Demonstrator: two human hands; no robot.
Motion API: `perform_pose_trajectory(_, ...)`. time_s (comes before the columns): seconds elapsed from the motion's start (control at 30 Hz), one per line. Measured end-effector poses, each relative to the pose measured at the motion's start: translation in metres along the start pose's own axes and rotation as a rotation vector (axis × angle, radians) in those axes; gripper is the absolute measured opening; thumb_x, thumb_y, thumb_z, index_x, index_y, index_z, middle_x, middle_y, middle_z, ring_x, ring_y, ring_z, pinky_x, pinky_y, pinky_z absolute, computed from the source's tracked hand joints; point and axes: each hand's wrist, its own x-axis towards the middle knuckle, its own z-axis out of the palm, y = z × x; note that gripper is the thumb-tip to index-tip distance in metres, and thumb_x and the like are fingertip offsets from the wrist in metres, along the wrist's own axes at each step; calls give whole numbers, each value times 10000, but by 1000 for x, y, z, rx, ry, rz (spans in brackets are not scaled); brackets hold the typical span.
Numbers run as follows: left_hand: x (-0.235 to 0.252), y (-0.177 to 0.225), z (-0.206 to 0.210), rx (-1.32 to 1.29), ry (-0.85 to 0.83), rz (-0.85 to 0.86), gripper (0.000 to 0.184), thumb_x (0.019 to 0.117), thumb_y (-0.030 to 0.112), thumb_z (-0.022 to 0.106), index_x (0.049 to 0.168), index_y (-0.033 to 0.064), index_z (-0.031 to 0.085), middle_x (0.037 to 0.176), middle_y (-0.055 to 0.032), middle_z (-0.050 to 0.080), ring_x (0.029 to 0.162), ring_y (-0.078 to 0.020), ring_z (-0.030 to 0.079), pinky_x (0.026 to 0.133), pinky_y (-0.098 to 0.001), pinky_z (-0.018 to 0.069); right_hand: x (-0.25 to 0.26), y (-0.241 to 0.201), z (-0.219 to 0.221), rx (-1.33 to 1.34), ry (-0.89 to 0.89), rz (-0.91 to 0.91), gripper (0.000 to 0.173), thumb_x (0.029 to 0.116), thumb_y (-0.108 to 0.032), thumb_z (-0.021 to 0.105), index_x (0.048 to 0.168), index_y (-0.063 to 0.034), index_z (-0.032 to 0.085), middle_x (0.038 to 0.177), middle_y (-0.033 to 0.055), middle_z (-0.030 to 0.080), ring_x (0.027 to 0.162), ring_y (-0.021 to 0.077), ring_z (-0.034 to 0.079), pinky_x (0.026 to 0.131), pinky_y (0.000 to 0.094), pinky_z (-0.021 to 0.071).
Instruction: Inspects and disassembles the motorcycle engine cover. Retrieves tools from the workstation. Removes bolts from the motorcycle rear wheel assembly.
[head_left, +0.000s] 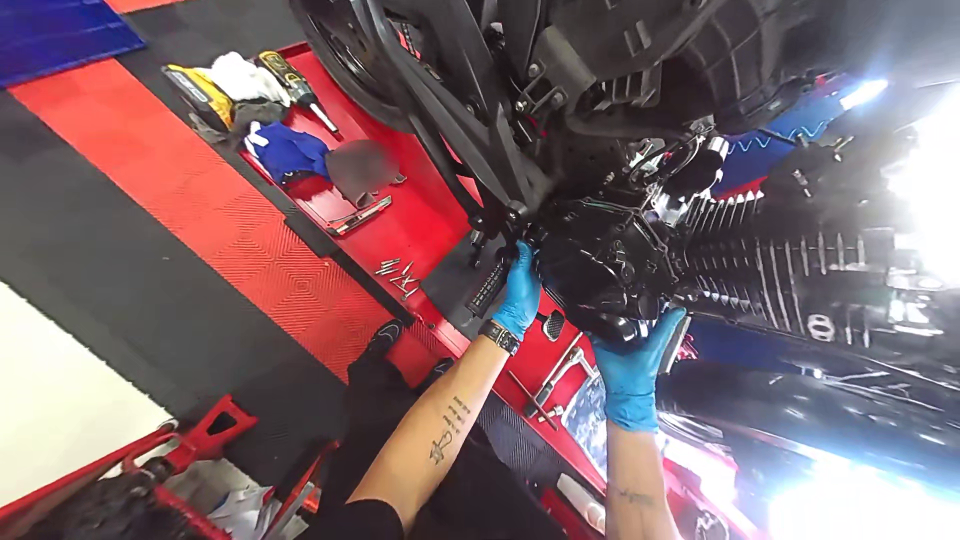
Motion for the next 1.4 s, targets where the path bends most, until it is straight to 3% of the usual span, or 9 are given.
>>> perform_pose_trajectory(0.17,-1,1,-1,-5,-36,-1,547,1129,401,253,1488,27,424,1445,-150,531,1340,-185,506,1136,-384,424,6,4,3,44,2,-30,675,977,-735,344,1455,-281,487,1355,77,625,1227,286,616,919,614,552)
perform_pose_trajectory(0.33,-4,3,1,42,25,-19,559,1121,433,275,1500,48,418,1463,-139,515,1336,-171,501,1115,-366,431,-2,10,5,-10,-9,-122,633,982,-705,386,1452,-295,493,1350,50,629,1221,259,621,913,587,566)
perform_pose_trajectory(0.47,-4,4,-2,-22,-16,-16,551,1126,396,284,1525,30,387,1498,-151,492,1387,-194,469,1168,-391,391,-1,6,6,-25,-30,-117,603,1001,-677,368,1436,-283,506,1327,41,642,1200,231,635,899,548,583)
perform_pose_trajectory(0.63,-10,4,-3,-93,-37,-30,497,1129,359,281,1423,21,496,1345,-140,602,1247,-196,576,1064,-408,486,-9,9,13,0,32,-116,627,988,-698,377,1431,-275,508,1315,66,643,1192,261,636,899,583,571)
perform_pose_trajectory(0.77,-10,3,-3,-90,-23,-33,492,1131,349,283,1401,1,504,1321,-154,608,1221,-208,587,1049,-411,495,-3,6,5,-33,-10,-135,584,1009,-664,370,1422,-279,520,1307,40,653,1184,228,645,900,536,587)
perform_pose_trajectory(0.97,-19,7,-2,-183,3,-75,435,1113,331,318,1328,43,563,1228,-112,661,1151,-204,630,979,-434,539,-16,13,10,-33,80,-136,590,995,-676,390,1412,-278,517,1281,35,658,1159,216,651,897,528,586)
perform_pose_trajectory(1.33,-29,16,5,2,84,-61,446,1124,286,308,1416,12,506,1380,-138,579,1266,-188,558,1073,-398,475,-20,12,11,-30,110,-105,603,993,-683,387,1418,-275,512,1292,40,653,1162,231,651,892,533,587)
perform_pose_trajectory(1.4,-29,19,6,23,91,-60,435,1124,276,304,1397,15,519,1344,-134,596,1237,-182,573,1048,-389,490,-19,11,10,-45,101,-108,588,993,-677,401,1397,-269,526,1264,38,664,1138,216,661,877,516,596)
